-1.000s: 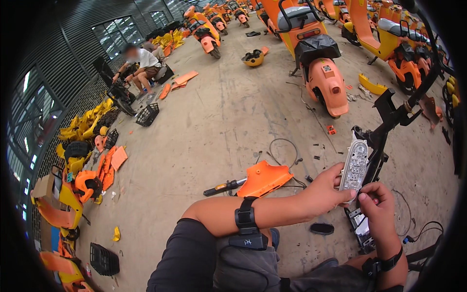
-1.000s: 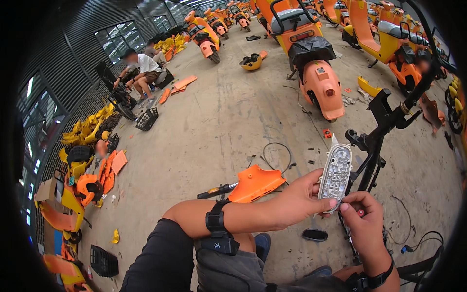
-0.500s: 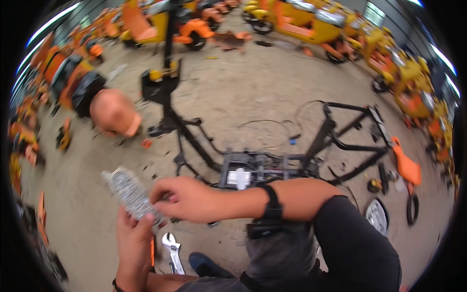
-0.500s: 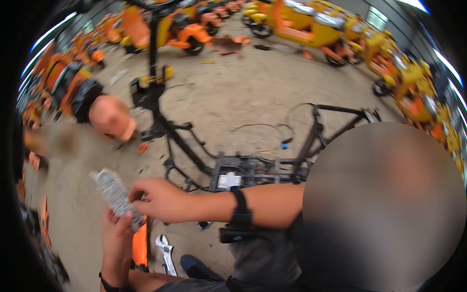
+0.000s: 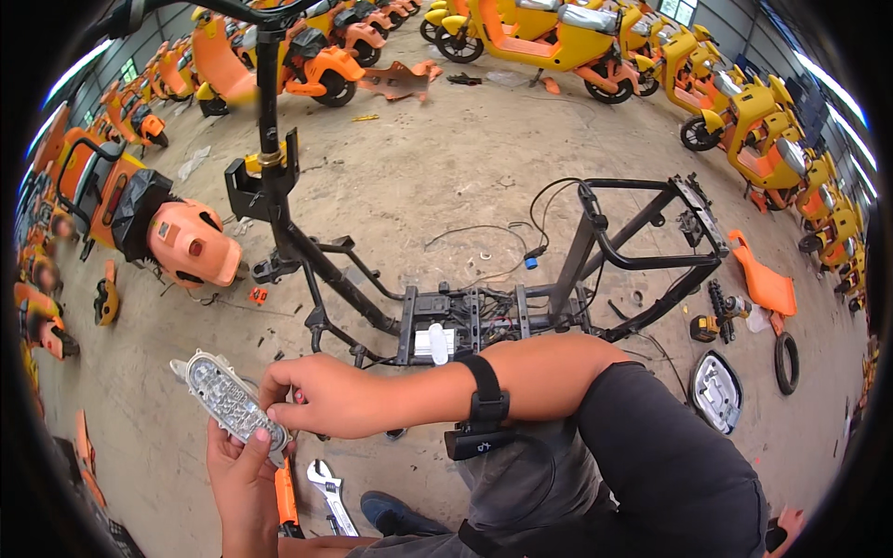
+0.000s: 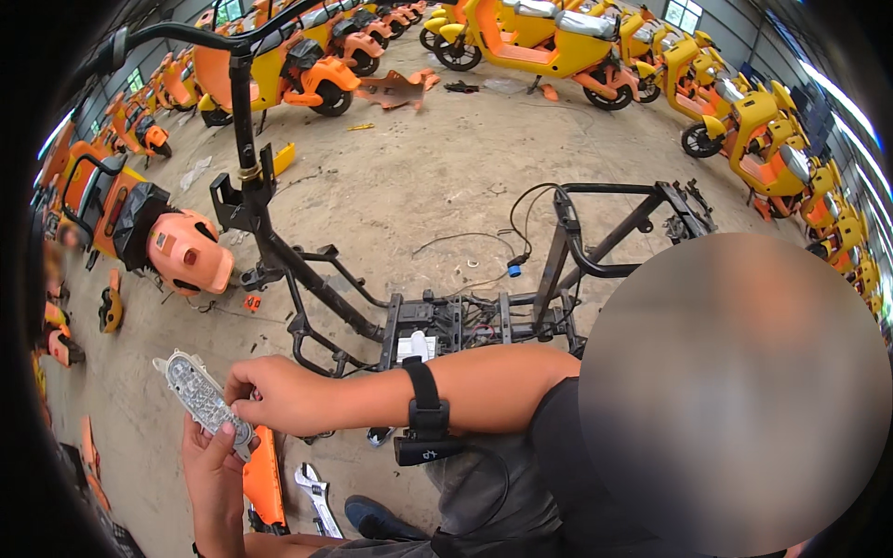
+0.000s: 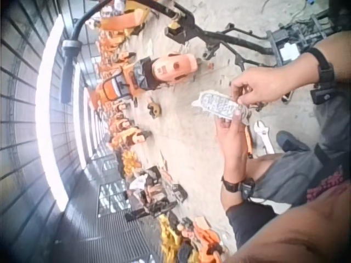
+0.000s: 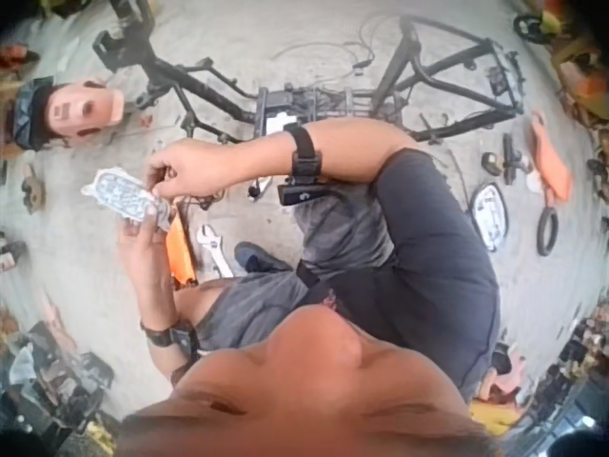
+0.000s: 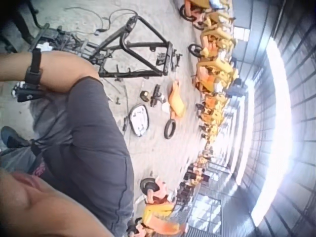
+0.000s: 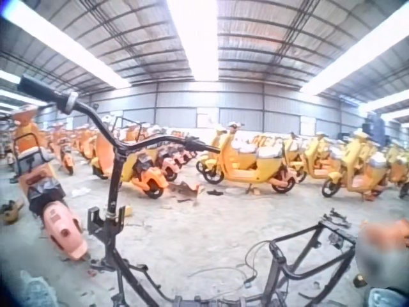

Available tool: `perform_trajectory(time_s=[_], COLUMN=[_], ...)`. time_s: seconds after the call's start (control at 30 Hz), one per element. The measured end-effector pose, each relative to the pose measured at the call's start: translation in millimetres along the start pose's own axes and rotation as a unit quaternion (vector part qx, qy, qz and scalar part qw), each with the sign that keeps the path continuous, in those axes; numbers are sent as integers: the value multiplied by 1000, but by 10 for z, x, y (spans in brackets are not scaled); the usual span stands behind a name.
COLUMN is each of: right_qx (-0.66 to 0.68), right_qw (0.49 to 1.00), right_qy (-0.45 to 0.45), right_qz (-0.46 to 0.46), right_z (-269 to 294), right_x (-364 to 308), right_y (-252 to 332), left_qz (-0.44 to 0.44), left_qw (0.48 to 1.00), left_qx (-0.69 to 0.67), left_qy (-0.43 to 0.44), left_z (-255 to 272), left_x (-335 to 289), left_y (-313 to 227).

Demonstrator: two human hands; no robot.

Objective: The person assembles a scooter digital display unit by hand, using a screwdriver to fasten screws into the casing. They then attach a black plastic cover to the display and inspect the assembled unit.

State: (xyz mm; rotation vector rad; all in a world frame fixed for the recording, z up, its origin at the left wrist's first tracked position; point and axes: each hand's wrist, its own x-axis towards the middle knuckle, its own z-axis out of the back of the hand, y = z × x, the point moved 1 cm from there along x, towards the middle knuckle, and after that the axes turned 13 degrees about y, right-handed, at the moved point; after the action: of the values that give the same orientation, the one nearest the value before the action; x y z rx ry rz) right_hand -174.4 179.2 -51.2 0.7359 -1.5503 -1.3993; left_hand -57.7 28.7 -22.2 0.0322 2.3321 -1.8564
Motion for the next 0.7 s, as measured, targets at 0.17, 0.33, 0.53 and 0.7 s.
perform_trajectory(time_s=[0.17,0.33,0.53,0.7], right_qx=[-13,-10,-25,39], right_qw=[1000,1000,999,994], right_qy=[15,12,24,59], right_qz=[-13,1,-10,-80], right_z=[36,25,18,49], right_x=[-31,-7,-27,-11], right_y=[54,-30,14,-57], left_qz=[4,-12,-8,4], left_qw=[1000,1000,1000,1000], left_qx=[13,-1,1,-7], left_qy=[-1,-1,0,28], left_z=[-55,8,-26,85], left_x=[27,14,-20,55], left_y=[-25,38,16,53])
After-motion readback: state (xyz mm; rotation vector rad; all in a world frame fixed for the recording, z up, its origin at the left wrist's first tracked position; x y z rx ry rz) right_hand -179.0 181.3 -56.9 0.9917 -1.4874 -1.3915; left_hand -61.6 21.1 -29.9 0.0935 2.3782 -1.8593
